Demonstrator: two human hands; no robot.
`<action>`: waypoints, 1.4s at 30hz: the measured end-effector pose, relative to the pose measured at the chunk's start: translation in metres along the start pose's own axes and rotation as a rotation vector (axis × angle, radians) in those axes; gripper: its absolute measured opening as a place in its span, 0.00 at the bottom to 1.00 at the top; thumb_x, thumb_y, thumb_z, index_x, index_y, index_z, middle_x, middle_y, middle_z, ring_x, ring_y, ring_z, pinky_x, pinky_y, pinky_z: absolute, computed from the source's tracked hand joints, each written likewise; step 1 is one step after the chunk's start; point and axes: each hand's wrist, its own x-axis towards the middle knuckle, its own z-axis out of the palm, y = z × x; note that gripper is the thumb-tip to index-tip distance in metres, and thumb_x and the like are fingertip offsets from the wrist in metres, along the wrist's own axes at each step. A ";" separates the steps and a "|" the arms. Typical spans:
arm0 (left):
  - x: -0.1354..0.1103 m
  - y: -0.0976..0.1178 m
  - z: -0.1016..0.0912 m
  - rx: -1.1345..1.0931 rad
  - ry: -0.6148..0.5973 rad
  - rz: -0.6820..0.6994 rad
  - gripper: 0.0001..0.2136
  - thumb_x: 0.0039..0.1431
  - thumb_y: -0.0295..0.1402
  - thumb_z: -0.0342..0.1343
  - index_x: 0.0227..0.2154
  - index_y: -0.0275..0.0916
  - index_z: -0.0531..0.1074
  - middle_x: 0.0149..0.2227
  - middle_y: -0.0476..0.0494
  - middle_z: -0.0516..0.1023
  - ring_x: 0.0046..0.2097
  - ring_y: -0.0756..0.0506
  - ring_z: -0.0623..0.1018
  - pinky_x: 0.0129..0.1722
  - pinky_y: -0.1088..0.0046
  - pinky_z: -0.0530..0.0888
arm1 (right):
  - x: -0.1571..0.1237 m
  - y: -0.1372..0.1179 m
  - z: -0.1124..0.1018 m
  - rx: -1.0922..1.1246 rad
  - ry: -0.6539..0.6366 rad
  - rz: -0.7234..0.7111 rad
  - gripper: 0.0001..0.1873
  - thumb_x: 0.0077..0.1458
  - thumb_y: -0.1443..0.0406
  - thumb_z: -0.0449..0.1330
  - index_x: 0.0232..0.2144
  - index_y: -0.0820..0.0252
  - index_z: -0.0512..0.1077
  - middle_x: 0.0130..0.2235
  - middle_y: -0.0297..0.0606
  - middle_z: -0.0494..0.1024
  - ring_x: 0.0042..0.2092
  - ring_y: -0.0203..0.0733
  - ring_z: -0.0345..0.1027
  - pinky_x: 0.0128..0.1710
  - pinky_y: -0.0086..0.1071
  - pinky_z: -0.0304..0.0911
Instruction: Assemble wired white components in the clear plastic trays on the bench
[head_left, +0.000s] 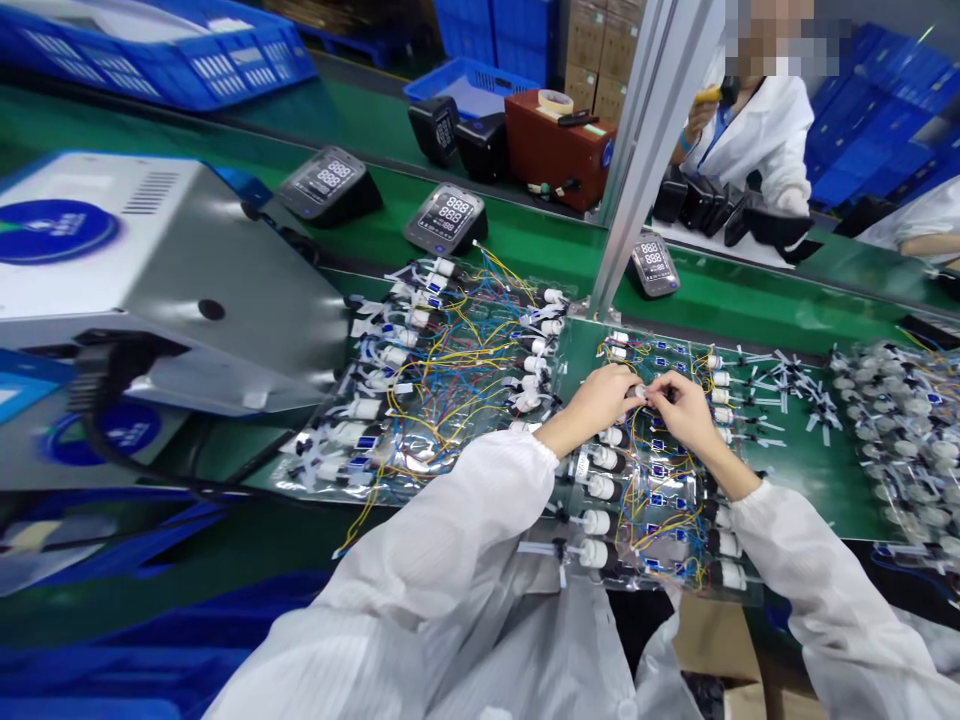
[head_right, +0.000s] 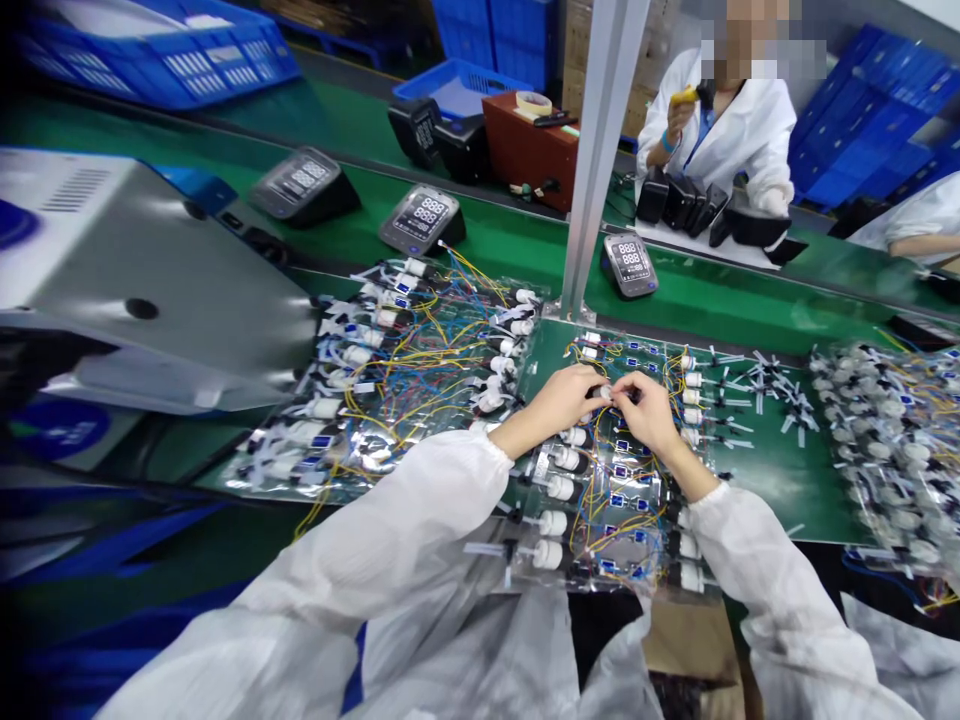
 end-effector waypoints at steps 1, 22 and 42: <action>0.000 0.000 0.001 0.012 -0.004 0.002 0.11 0.66 0.36 0.66 0.47 0.37 0.82 0.44 0.39 0.84 0.49 0.39 0.81 0.51 0.65 0.76 | 0.000 0.000 0.000 -0.014 -0.002 -0.011 0.03 0.56 0.68 0.63 0.33 0.55 0.77 0.34 0.34 0.81 0.37 0.43 0.75 0.42 0.38 0.68; 0.001 -0.002 0.007 0.026 0.025 -0.076 0.09 0.63 0.36 0.68 0.41 0.37 0.83 0.41 0.40 0.84 0.46 0.40 0.82 0.49 0.66 0.76 | 0.011 -0.002 -0.005 -0.203 -0.100 -0.118 0.05 0.58 0.69 0.60 0.34 0.54 0.75 0.34 0.34 0.81 0.37 0.43 0.76 0.42 0.37 0.69; 0.006 0.000 -0.007 -0.027 0.001 -0.099 0.08 0.63 0.34 0.66 0.42 0.36 0.82 0.41 0.40 0.83 0.46 0.41 0.81 0.50 0.67 0.76 | 0.008 -0.017 -0.006 -0.318 -0.134 -0.293 0.20 0.56 0.72 0.62 0.51 0.55 0.74 0.51 0.43 0.79 0.50 0.47 0.75 0.52 0.41 0.71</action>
